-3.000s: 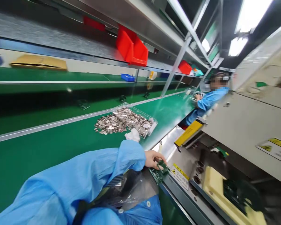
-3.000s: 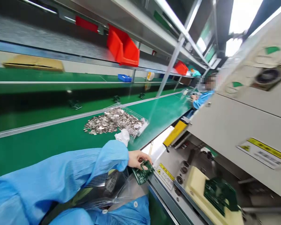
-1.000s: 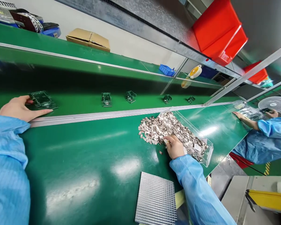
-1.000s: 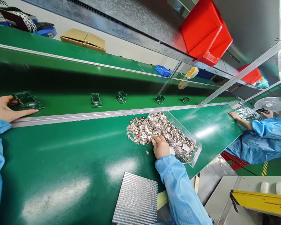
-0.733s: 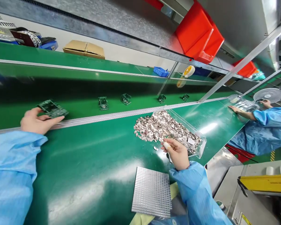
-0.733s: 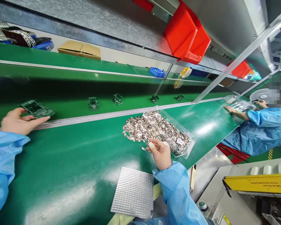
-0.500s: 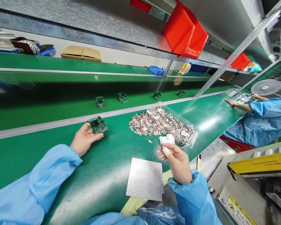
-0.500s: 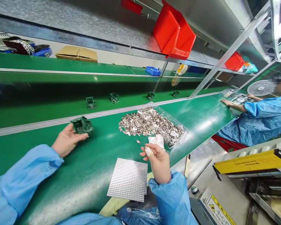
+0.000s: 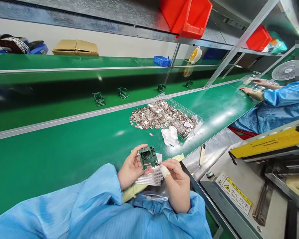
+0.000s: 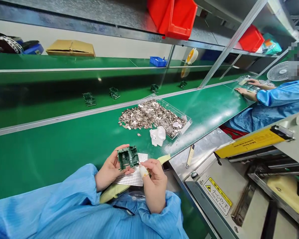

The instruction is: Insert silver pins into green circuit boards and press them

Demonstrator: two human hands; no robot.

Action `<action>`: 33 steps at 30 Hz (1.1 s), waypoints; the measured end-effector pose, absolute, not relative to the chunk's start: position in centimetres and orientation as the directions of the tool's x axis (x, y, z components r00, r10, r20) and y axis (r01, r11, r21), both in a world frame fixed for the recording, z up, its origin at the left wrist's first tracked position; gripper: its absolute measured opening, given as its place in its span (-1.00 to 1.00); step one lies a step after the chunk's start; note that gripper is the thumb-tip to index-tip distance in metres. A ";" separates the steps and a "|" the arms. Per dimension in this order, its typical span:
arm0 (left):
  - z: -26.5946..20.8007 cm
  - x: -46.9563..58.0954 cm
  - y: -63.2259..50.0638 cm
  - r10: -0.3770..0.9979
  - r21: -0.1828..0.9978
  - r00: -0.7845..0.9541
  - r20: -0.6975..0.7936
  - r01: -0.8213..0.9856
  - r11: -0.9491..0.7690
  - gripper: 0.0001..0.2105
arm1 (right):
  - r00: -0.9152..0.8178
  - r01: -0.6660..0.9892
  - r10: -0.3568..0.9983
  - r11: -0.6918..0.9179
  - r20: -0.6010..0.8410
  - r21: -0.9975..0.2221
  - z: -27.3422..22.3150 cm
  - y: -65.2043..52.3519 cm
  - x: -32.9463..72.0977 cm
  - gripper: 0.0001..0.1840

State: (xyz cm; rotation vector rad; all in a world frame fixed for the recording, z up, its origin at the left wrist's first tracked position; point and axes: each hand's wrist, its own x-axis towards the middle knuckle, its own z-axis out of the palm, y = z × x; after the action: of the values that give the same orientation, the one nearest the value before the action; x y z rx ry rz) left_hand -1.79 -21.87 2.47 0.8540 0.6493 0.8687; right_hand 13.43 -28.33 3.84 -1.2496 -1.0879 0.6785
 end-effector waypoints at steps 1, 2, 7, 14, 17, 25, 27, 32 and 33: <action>2.4 -1.7 -22.0 0.853 0.850 0.502 -0.144 -0.379 0.367 -0.37 | 0.388 0.159 0.878 0.235 0.279 -0.959 3.6 -28.3 13.2 -0.93; 2.3 -1.7 -22.1 0.855 0.849 0.502 -0.133 -0.387 0.359 -0.38 | 0.400 0.168 0.874 0.228 0.277 -0.959 3.3 -28.3 12.9 -0.93; 1.7 -1.6 -22.7 0.868 0.841 0.493 -0.051 -0.447 0.303 -0.44 | 0.431 0.176 0.864 0.203 0.261 -0.963 2.2 -28.0 10.9 -0.91; 1.5 -2.0 -23.1 0.860 0.887 0.507 0.047 -0.418 0.198 -0.54 | 0.435 0.298 0.852 0.169 0.291 -0.939 2.4 -27.8 9.6 -0.96; 1.4 -2.1 -23.1 0.861 0.900 0.506 0.054 -0.398 0.178 -0.57 | 0.446 0.328 0.836 0.179 0.319 -0.928 2.4 -27.8 9.5 -0.93; 1.0 -1.9 -23.3 0.915 0.943 0.397 0.071 -0.324 0.068 -0.71 | 0.431 0.325 0.849 0.170 0.306 -0.930 2.1 -27.7 9.3 -0.92; 1.1 -1.8 -23.4 0.924 0.944 0.374 0.076 -0.324 0.054 -0.70 | 0.412 0.283 0.867 0.171 0.281 -0.944 2.1 -27.7 9.3 -0.90; 1.6 -1.7 -23.6 0.914 0.935 0.404 0.039 -0.338 0.109 -0.70 | 0.420 0.032 0.900 0.112 0.115 -0.993 2.4 -27.8 9.0 -0.90; 1.7 -1.7 -23.6 0.914 0.934 0.406 0.022 -0.333 0.126 -0.70 | 0.423 -0.017 0.903 0.095 0.079 -0.995 2.5 -27.8 8.9 -0.91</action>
State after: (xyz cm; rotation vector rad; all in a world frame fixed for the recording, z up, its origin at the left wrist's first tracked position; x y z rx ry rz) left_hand -1.67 -23.62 1.69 1.0764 0.6759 1.0162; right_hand 8.94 -27.77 2.54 -1.2928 -0.9007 0.8403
